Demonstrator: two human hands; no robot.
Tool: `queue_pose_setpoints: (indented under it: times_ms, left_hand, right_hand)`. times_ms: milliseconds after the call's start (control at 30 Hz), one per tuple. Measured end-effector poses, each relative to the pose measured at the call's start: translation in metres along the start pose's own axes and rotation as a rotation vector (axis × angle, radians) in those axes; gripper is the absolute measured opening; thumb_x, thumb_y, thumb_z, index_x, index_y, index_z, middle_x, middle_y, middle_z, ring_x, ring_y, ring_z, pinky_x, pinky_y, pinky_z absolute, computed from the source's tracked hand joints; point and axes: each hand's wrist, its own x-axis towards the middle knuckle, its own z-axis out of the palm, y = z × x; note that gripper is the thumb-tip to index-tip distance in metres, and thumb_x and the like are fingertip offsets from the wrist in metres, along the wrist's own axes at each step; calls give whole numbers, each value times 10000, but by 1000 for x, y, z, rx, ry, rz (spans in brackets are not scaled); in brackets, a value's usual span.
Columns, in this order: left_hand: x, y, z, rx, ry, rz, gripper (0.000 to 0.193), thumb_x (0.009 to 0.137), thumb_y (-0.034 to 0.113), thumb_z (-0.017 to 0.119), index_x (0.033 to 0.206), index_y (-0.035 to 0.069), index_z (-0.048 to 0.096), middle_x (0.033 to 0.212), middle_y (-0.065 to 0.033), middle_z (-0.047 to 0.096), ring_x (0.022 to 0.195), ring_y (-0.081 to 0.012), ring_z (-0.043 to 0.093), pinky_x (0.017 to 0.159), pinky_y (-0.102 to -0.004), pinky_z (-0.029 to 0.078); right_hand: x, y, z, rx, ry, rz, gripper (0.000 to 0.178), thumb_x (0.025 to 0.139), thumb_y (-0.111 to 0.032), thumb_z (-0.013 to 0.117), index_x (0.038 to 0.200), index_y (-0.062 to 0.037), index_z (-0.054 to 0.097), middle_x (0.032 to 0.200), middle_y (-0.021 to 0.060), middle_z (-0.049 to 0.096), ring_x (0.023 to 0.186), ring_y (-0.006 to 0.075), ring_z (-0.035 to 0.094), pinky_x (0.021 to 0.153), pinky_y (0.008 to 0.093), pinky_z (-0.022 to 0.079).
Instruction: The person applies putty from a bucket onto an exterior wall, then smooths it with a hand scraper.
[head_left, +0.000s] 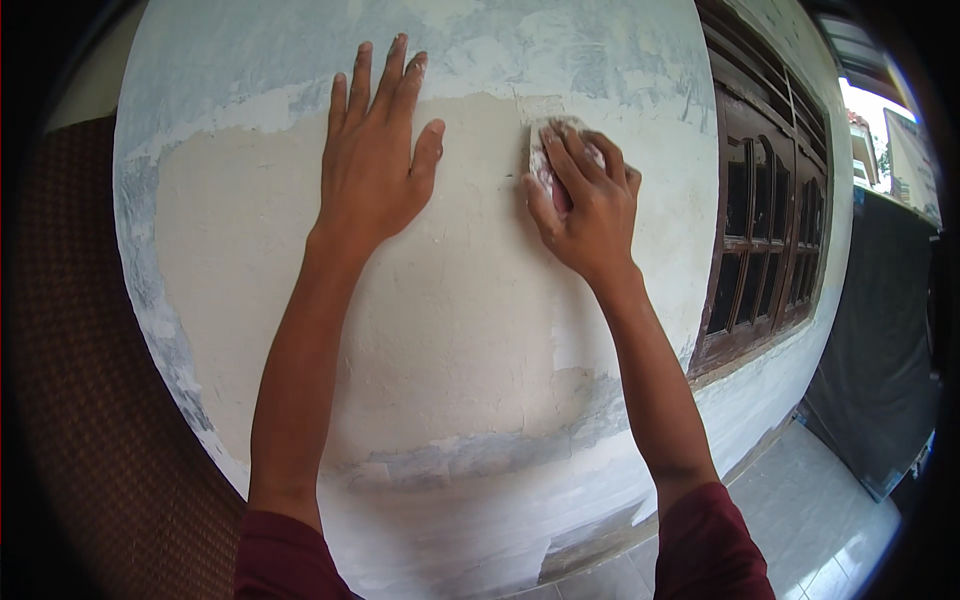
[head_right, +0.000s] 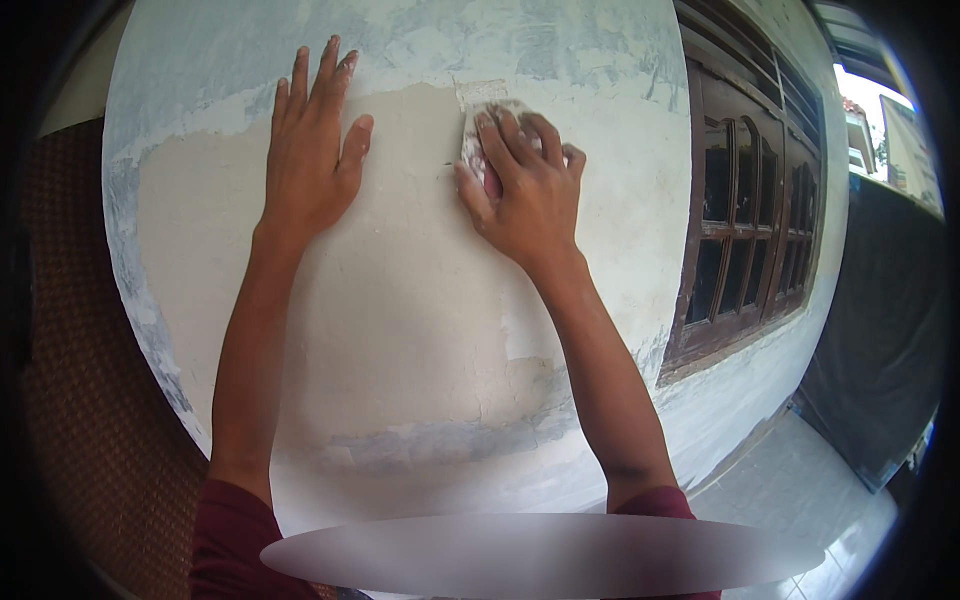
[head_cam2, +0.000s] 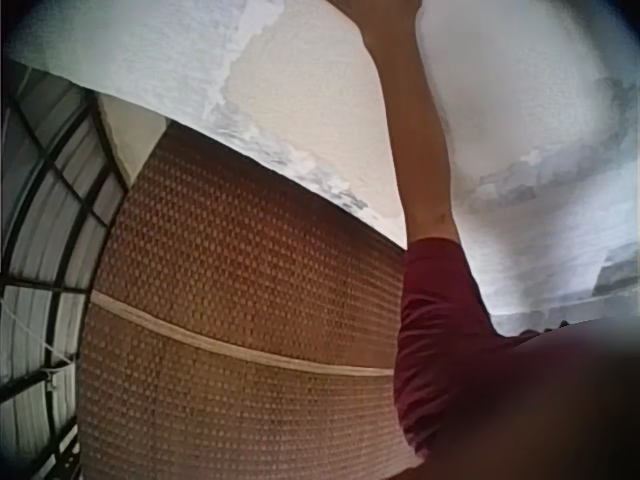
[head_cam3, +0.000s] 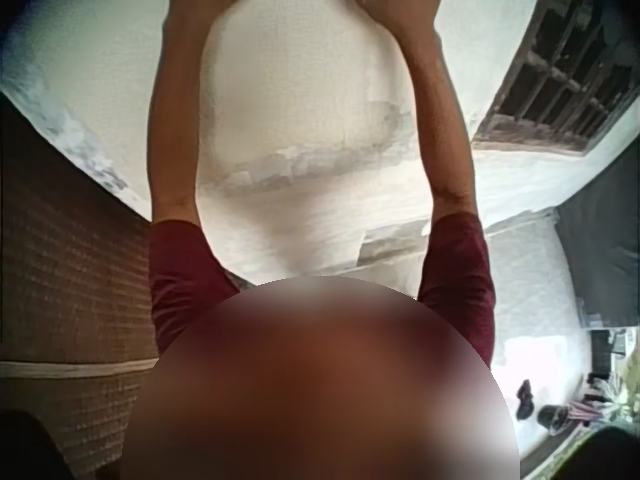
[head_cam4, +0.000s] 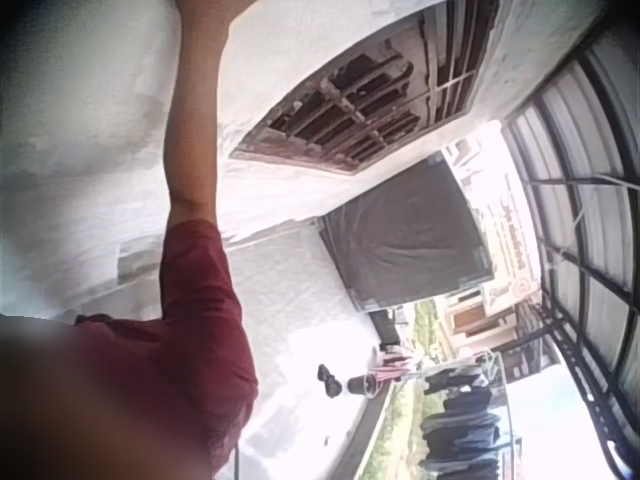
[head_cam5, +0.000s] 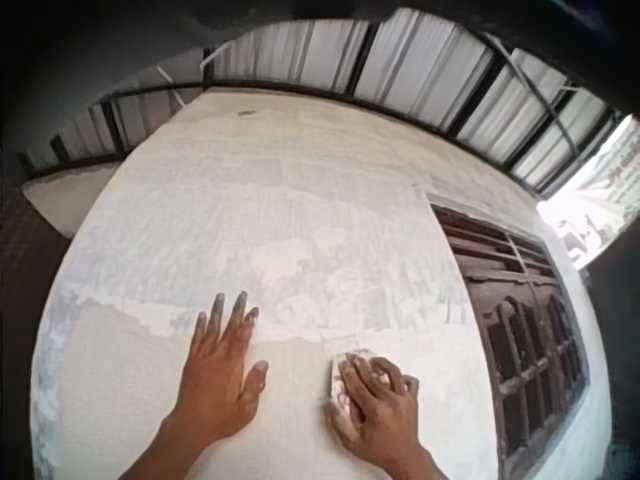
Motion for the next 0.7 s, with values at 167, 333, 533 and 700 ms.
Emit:
queue_pose_setpoints:
  times_ms: [167, 333, 533, 700]
  left_hand:
    - [-13, 14, -1, -68, -30, -3, 575, 971, 232, 503, 1504, 51, 383, 1616, -145, 299, 1521, -383, 163, 1227, -539, 120]
    - [-34, 23, -10, -158, -54, -10, 634, 921, 219, 525, 1493, -6, 372, 1617, -179, 283, 1527, -401, 131, 1225, -558, 125]
    - [-37, 36, -7, -241, -49, -30, 660, 938, 218, 524, 1516, -14, 307, 1629, -163, 259, 1522, -412, 140, 1210, -576, 141]
    - [-49, 36, -7, -215, -87, -29, 670, 937, 216, 520, 1525, -9, 289, 1629, -163, 259, 1523, -411, 137, 1209, -578, 139]
  right_hand:
    - [10, 2, 12, -2, -27, -21, 483, 832, -350, 702, 1233, -81, 676, 1271, 84, 659, 1214, 290, 535, 933, 481, 369]
    - [-21, -5, -6, 12, -100, -28, 481, 839, -345, 696, 1237, -75, 669, 1274, 81, 656, 1224, 296, 526, 940, 488, 363]
    - [11, 4, 5, 8, -19, -38, 468, 845, -336, 702, 1237, -82, 671, 1279, 75, 653, 1231, 283, 518, 942, 482, 360]
    - [-15, 0, 3, 4, -105, -67, 472, 853, -341, 705, 1238, -70, 671, 1293, 66, 652, 1244, 279, 512, 953, 482, 353]
